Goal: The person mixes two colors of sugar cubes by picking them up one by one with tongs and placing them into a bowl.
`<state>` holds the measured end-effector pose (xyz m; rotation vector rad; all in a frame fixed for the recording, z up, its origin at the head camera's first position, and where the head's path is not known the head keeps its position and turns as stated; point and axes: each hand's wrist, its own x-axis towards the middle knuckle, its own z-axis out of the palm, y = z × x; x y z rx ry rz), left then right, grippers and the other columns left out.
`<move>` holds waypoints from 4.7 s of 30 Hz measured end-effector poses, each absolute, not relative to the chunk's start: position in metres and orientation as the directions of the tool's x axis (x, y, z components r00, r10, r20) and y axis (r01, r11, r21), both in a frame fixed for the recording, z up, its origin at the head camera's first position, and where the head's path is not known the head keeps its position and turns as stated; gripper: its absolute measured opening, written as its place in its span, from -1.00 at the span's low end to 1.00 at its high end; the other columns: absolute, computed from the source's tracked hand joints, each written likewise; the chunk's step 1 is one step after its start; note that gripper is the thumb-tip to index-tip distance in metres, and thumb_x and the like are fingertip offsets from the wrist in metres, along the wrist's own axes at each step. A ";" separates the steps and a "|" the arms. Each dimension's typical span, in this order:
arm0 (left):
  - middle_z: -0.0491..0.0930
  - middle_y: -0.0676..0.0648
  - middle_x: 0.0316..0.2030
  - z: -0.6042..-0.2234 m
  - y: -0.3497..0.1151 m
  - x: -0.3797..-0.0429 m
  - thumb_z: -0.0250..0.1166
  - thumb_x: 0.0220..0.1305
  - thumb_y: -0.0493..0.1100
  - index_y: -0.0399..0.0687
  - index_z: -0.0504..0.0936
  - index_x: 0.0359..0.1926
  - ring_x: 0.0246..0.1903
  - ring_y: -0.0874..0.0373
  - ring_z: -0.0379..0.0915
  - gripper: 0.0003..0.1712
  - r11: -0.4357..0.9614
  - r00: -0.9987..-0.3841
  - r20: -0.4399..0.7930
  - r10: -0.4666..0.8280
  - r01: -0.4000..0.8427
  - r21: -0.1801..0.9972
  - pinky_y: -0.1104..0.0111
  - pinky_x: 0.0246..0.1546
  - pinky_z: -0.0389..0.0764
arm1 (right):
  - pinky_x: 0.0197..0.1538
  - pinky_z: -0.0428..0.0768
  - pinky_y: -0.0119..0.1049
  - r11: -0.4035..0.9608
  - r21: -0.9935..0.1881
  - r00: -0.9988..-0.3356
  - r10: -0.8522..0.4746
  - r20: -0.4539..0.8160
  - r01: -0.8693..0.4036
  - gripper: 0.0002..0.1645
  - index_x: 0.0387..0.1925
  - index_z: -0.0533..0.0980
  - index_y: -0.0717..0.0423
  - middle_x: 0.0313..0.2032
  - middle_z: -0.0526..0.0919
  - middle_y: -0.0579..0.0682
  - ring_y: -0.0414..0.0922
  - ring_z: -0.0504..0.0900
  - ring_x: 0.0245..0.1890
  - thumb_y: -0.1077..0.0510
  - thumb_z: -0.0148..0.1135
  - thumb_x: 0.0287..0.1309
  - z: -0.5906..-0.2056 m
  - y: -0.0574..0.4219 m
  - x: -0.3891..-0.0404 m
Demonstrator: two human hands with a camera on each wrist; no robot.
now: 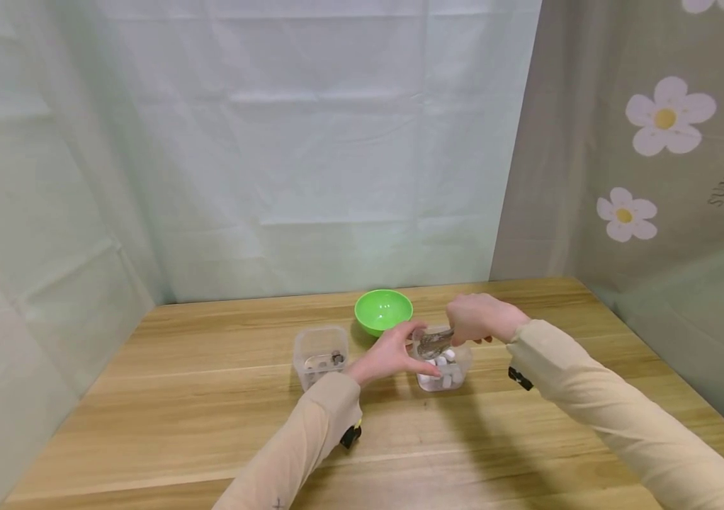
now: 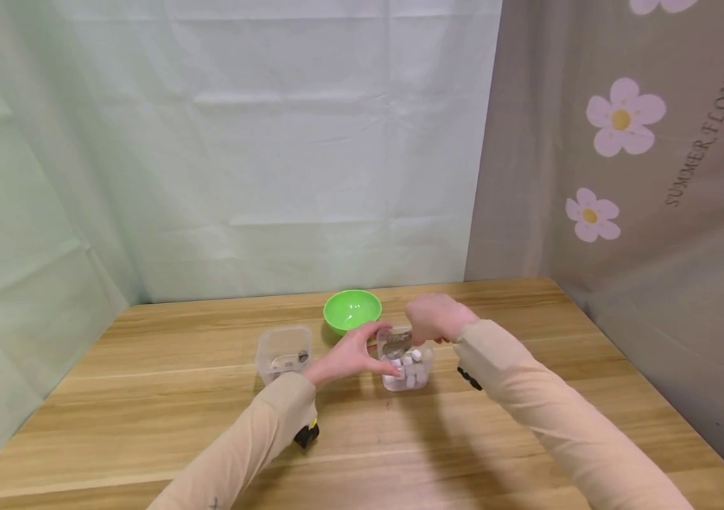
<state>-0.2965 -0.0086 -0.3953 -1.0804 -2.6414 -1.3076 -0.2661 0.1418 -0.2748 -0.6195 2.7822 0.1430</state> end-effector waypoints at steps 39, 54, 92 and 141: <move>0.20 0.06 -0.23 -0.407 -0.010 -0.303 0.24 -0.67 0.16 -0.02 0.14 -0.08 -0.24 0.16 0.15 -0.06 0.356 -0.761 0.309 0.571 0.569 0.741 0.28 -0.30 0.21 | -0.92 0.18 -0.47 0.864 -0.036 -0.823 -0.490 -0.286 -0.502 -0.72 -0.95 0.38 0.05 -0.92 0.37 -0.06 -0.26 0.23 -0.98 0.04 0.06 -0.35 -0.282 0.152 -0.271; 0.23 0.10 -0.30 -0.405 -0.008 -0.301 0.15 -0.67 0.29 -0.05 0.15 -0.10 -0.33 0.18 0.19 -0.04 0.451 -0.746 0.345 0.570 0.635 0.628 0.38 -0.39 0.27 | -0.89 0.22 -0.45 0.884 -0.003 -0.849 -0.450 -0.277 -0.468 -0.77 -0.89 0.41 0.02 -0.89 0.38 -0.03 -0.25 0.25 -0.96 0.04 0.06 -0.34 -0.281 0.152 -0.271; 0.27 0.02 -0.31 -0.391 -0.012 -0.288 0.09 -0.61 0.33 -0.08 0.13 -0.09 -0.36 0.25 0.18 -0.04 0.530 -0.718 0.369 0.590 0.690 0.493 0.49 -0.41 0.24 | -0.86 0.24 -0.40 0.882 -0.013 -0.842 -0.453 -0.293 -0.470 -0.77 -0.89 0.37 -0.05 -0.88 0.34 -0.07 -0.24 0.24 -0.93 -0.03 0.09 -0.37 -0.282 0.161 -0.271; 0.27 0.07 -0.30 -0.394 -0.012 -0.294 0.15 -0.68 0.29 -0.04 0.17 -0.11 -0.36 0.10 0.23 -0.05 0.460 -0.742 0.330 0.583 0.637 0.618 0.46 -0.45 0.29 | -0.84 0.26 -0.39 0.860 -0.030 -0.834 -0.503 -0.229 -0.510 -0.81 -0.86 0.39 -0.15 -0.88 0.36 -0.10 -0.23 0.27 -0.93 -0.03 0.05 -0.32 -0.261 0.177 -0.268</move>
